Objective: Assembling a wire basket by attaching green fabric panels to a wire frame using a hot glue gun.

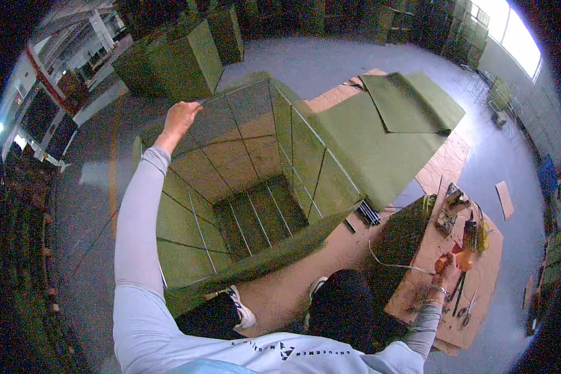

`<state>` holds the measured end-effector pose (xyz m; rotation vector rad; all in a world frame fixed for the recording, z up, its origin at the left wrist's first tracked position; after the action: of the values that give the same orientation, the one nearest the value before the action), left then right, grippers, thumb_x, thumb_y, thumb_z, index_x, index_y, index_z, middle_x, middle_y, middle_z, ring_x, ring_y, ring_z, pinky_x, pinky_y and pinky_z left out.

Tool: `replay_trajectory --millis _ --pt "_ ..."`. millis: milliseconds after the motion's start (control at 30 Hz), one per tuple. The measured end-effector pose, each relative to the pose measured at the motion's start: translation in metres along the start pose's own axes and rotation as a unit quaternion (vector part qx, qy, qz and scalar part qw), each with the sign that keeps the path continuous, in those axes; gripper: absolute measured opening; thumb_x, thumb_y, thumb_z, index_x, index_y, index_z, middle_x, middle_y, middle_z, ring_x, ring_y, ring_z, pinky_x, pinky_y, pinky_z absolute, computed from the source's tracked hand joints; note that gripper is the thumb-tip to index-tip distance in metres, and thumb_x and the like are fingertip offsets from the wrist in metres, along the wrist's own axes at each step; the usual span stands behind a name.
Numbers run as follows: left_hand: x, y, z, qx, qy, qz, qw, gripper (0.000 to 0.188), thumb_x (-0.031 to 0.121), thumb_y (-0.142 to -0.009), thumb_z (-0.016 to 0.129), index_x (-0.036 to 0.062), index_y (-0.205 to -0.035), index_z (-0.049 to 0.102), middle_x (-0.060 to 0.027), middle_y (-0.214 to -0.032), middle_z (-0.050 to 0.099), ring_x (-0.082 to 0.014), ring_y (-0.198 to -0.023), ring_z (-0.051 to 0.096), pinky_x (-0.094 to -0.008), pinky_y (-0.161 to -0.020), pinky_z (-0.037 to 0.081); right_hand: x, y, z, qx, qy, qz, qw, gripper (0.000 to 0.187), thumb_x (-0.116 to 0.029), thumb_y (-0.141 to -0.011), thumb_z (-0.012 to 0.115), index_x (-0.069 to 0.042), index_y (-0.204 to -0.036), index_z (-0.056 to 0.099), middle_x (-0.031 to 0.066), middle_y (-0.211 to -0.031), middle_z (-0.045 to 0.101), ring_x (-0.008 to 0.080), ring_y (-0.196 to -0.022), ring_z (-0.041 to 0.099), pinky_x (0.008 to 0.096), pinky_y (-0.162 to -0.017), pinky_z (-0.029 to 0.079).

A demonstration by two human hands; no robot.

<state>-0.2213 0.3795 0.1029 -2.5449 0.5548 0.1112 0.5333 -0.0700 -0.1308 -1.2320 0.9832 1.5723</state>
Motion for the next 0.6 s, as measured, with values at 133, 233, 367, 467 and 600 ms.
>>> replay_trajectory --millis 133,233,367,467,600 --pt "0.016 -0.008 -0.034 0.017 -0.077 0.02 0.997 0.022 0.026 -0.088 0.051 0.0086 -0.078 0.06 -0.0151 -0.068 0.063 -0.0308 -0.066 0.064 -0.0405 -0.057 0.051 -0.028 -0.009 0.037 -0.185 -0.042 0.026 0.982 0.012 -0.014 -0.077 0.062 -0.004 -0.082 0.057 0.0035 -0.065 0.056 0.0144 -0.056 0.054 0.0248 -0.048 0.043" --pt "-0.018 0.036 -0.114 0.045 -0.149 -0.012 0.988 0.022 0.023 -0.088 0.05 0.0073 -0.077 0.059 -0.0135 -0.068 0.063 -0.0304 -0.067 0.065 -0.0398 -0.056 0.052 -0.066 0.063 0.128 -0.262 -0.068 -0.03 0.962 0.024 -0.016 -0.085 0.057 -0.003 -0.105 0.055 0.0074 -0.08 0.06 0.0171 -0.068 0.058 0.0274 -0.057 0.048" --pt "0.017 0.05 -0.143 0.087 0.094 -0.028 0.991 0.014 0.013 -0.081 0.047 0.0067 -0.072 0.056 -0.0177 -0.063 0.054 -0.0276 -0.056 0.055 -0.0423 -0.05 0.043 -0.054 0.096 0.23 -0.369 0.004 -0.194 0.909 0.03 -0.021 -0.089 0.052 -0.005 -0.114 0.054 0.0073 -0.091 0.062 0.0214 -0.082 0.059 0.0322 -0.072 0.049" --pt "0.056 0.035 -0.147 0.117 0.051 -0.005 0.992 0.019 0.015 -0.075 0.049 0.0038 -0.059 0.049 -0.0211 -0.059 0.047 -0.0282 -0.048 0.044 -0.0445 -0.046 0.035 -0.019 0.252 0.413 -0.588 -0.099 -0.125 0.793 0.03 -0.022 -0.089 0.052 -0.005 -0.114 0.054 0.0072 -0.092 0.061 0.0213 -0.082 0.059 0.032 -0.072 0.049" --pt "0.069 0.086 -0.175 0.074 -0.075 -0.003 0.994 0.01 0.009 -0.065 0.058 -0.0009 -0.063 0.061 -0.0178 -0.055 0.056 -0.029 -0.055 0.06 -0.0442 -0.048 0.048 -0.011 0.467 0.452 -0.762 -0.139 -0.06 0.63 0.031 -0.022 -0.089 0.052 -0.005 -0.115 0.054 0.0072 -0.092 0.061 0.0211 -0.083 0.059 0.0318 -0.073 0.049"
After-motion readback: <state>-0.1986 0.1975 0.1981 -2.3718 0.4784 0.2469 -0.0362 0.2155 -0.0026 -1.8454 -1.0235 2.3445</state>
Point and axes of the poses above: each hand's wrist, its own y-axis away from the middle knuckle, its own z-axis out of the palm, x = y × z, the point moved 5 cm from there along -y, towards the middle knuckle
